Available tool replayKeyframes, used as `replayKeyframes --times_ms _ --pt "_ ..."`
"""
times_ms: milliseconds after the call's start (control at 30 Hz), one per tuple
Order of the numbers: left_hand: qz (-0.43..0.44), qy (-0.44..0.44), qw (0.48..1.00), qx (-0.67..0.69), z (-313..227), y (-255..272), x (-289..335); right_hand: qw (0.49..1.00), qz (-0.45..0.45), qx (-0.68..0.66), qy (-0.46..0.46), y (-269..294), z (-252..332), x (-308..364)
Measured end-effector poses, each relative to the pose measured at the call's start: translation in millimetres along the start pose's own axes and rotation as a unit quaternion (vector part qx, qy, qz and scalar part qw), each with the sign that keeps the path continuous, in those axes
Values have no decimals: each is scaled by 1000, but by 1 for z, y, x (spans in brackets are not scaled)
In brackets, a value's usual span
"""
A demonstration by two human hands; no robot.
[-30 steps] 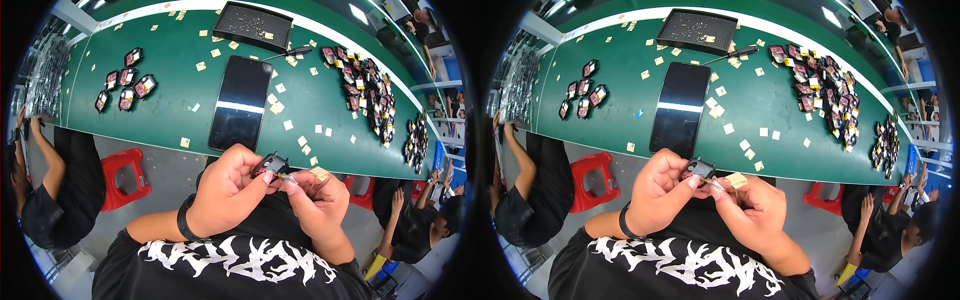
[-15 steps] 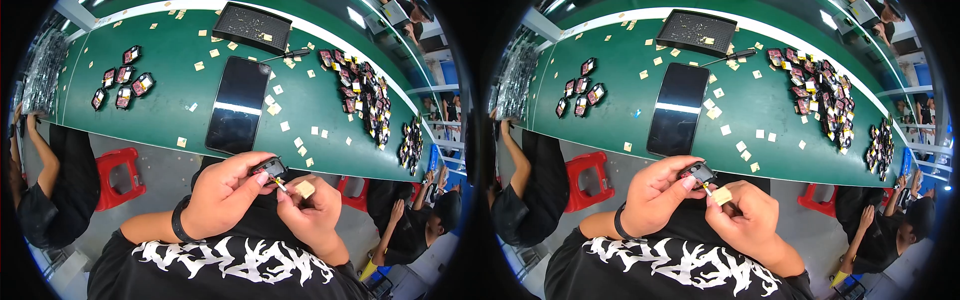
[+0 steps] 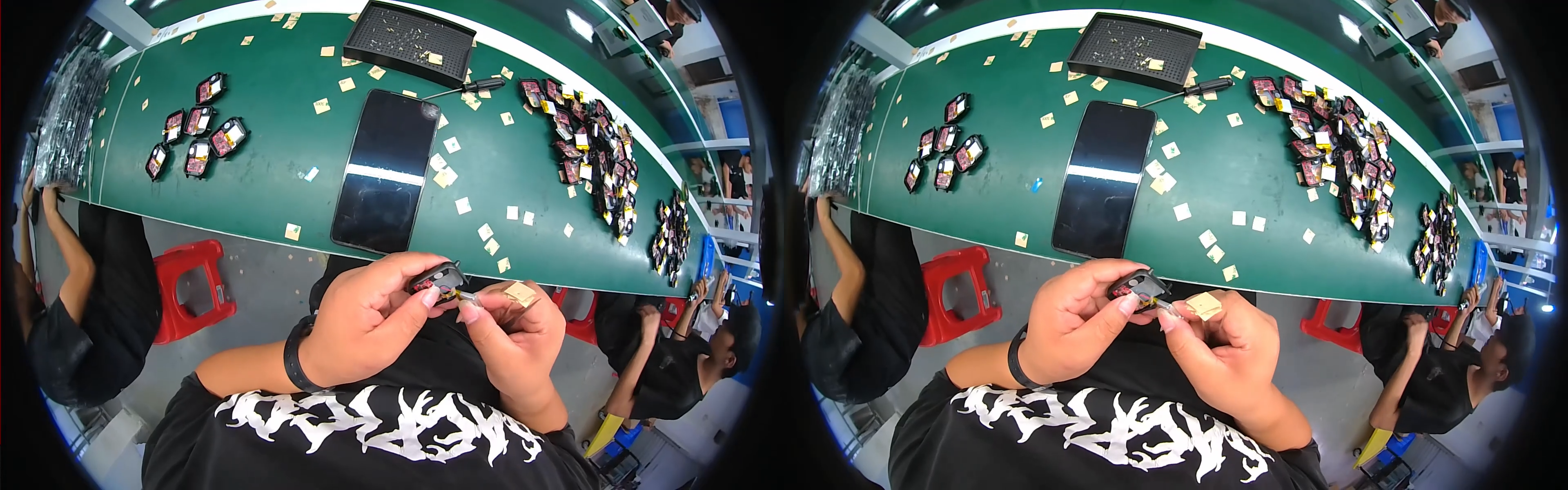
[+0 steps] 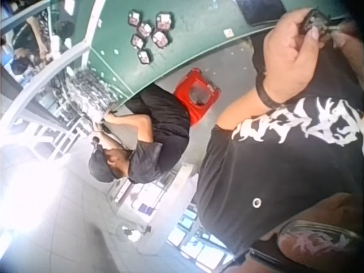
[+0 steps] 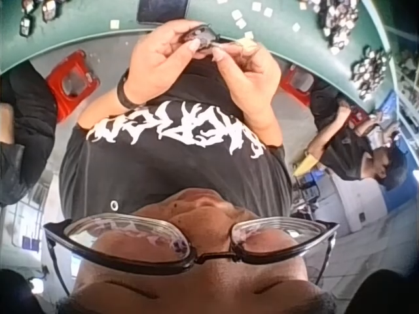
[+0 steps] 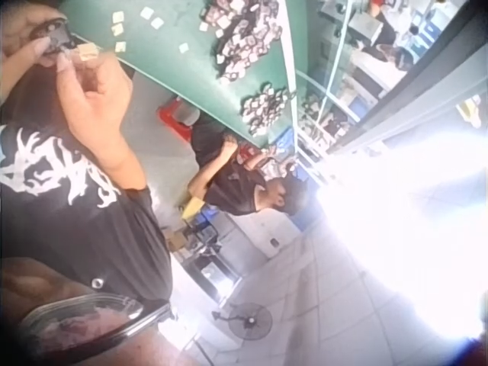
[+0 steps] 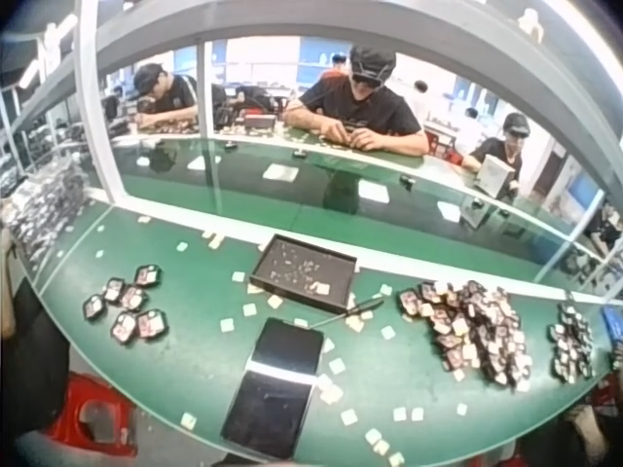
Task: Manually attaching small adhesive pieces and components to circuit boards at a factory assembly line station.
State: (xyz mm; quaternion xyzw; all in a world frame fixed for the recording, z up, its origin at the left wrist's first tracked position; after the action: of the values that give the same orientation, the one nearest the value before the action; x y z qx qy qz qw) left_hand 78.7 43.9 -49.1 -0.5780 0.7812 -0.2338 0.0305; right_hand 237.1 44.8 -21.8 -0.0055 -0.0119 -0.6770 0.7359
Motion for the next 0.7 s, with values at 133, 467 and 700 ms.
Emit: replayKeyframes --times_ms 133,467,700 --pt "7 16 1000 14 2 -2 0 986 49 118 105 0 16 -6" --pt "-20 14 1000 7 5 -1 -1 998 42 47 13 7 1 -3" --pt "-6 36 999 -40 7 -1 -2 976 75 167 119 -2 20 -8"
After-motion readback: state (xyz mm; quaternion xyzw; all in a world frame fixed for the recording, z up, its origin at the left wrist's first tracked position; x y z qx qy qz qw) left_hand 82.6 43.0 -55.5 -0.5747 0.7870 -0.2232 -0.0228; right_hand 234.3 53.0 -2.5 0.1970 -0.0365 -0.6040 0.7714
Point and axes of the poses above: each hand's wrist, its own x-axis away from the middle knuckle, its own y-axis out of the back of the hand, z = x × y, the point moved 9 cm from there along -x, towards the middle knuckle, and after that the axes turned 8 degrees about y, right-handed, at the moved point
